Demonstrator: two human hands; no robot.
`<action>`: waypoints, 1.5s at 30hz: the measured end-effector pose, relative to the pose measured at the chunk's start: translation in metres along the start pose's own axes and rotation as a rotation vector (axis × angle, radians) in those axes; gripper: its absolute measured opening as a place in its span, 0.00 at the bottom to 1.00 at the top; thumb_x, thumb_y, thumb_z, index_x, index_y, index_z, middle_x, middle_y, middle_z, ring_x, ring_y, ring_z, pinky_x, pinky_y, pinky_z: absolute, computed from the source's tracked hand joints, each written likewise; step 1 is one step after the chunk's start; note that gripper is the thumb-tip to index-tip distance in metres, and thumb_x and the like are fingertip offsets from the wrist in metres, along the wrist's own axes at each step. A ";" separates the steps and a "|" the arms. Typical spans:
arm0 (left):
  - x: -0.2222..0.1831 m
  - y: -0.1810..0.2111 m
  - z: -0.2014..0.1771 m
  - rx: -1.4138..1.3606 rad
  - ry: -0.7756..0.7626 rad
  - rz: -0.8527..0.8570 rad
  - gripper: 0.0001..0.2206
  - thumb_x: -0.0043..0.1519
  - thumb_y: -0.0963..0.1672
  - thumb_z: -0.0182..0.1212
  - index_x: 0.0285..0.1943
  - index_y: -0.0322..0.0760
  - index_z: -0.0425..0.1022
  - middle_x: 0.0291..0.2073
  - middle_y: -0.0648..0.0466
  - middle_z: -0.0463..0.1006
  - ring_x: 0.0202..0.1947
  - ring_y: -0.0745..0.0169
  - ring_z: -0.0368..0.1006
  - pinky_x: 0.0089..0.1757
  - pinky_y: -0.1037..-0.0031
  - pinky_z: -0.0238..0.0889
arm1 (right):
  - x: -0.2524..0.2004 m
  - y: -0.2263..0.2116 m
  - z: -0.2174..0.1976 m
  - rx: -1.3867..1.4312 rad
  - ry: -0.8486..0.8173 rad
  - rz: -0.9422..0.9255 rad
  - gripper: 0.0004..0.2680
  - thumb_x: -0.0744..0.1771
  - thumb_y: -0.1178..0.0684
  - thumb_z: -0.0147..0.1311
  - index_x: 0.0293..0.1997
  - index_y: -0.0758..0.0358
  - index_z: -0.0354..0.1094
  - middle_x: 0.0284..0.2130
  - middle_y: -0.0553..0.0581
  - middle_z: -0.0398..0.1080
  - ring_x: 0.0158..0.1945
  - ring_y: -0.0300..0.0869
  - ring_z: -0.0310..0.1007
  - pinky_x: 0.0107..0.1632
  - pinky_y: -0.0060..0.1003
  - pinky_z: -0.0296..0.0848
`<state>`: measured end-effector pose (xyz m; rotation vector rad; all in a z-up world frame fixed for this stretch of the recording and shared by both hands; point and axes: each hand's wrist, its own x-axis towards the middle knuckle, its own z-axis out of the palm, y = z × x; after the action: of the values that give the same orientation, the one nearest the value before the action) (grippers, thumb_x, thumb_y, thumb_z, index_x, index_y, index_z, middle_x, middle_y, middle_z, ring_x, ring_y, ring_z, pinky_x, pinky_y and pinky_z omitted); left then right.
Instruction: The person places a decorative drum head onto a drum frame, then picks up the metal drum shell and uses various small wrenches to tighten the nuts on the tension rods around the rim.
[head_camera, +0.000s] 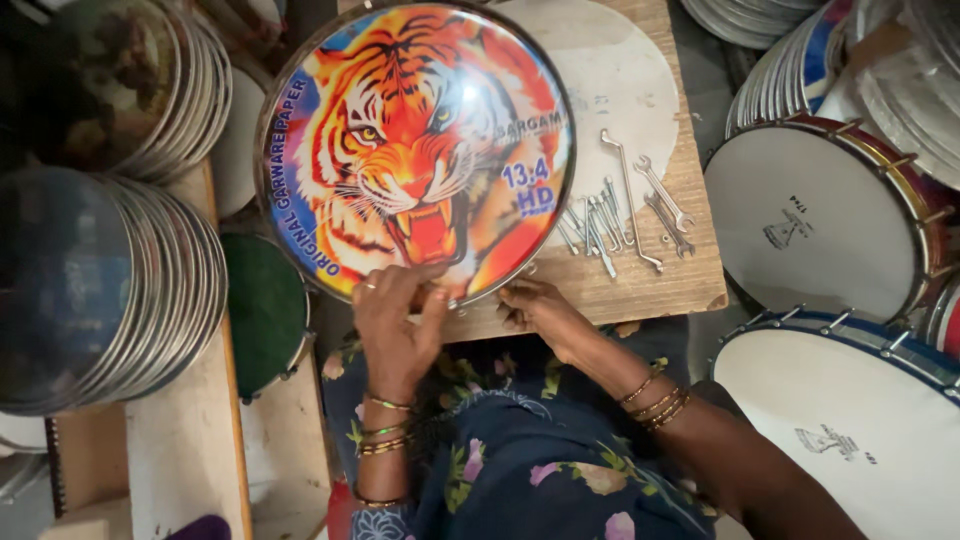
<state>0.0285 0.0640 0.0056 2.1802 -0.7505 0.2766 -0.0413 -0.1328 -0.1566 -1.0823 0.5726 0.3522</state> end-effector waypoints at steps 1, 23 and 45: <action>0.002 -0.004 -0.004 0.020 0.000 0.002 0.07 0.60 0.43 0.66 0.45 0.42 0.81 0.28 0.55 0.73 0.34 0.57 0.69 0.43 0.64 0.55 | 0.003 0.002 -0.001 -0.026 0.009 -0.008 0.08 0.68 0.48 0.57 0.47 0.61 0.73 0.32 0.52 0.72 0.33 0.35 0.70 0.40 0.33 0.72; 0.050 0.009 0.034 0.134 -0.046 0.191 0.23 0.61 0.46 0.70 0.64 0.34 0.72 0.64 0.35 0.70 0.65 0.33 0.65 0.62 0.52 0.58 | -0.002 -0.025 -0.029 -0.862 0.379 -0.232 0.15 0.68 0.51 0.50 0.62 0.57 0.65 0.40 0.69 0.76 0.45 0.61 0.74 0.46 0.53 0.72; 0.026 -0.164 -0.019 -1.215 0.104 -0.986 0.26 0.63 0.52 0.57 0.68 0.38 0.67 0.59 0.52 0.77 0.58 0.55 0.74 0.57 0.58 0.67 | 0.020 -0.060 -0.046 -0.092 0.451 -0.663 0.11 0.70 0.59 0.50 0.60 0.67 0.71 0.44 0.51 0.74 0.44 0.33 0.73 0.45 0.31 0.76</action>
<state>0.1479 0.1509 -0.0726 1.1053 0.2800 -0.4723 -0.0054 -0.2001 -0.1409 -1.3821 0.5589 -0.4593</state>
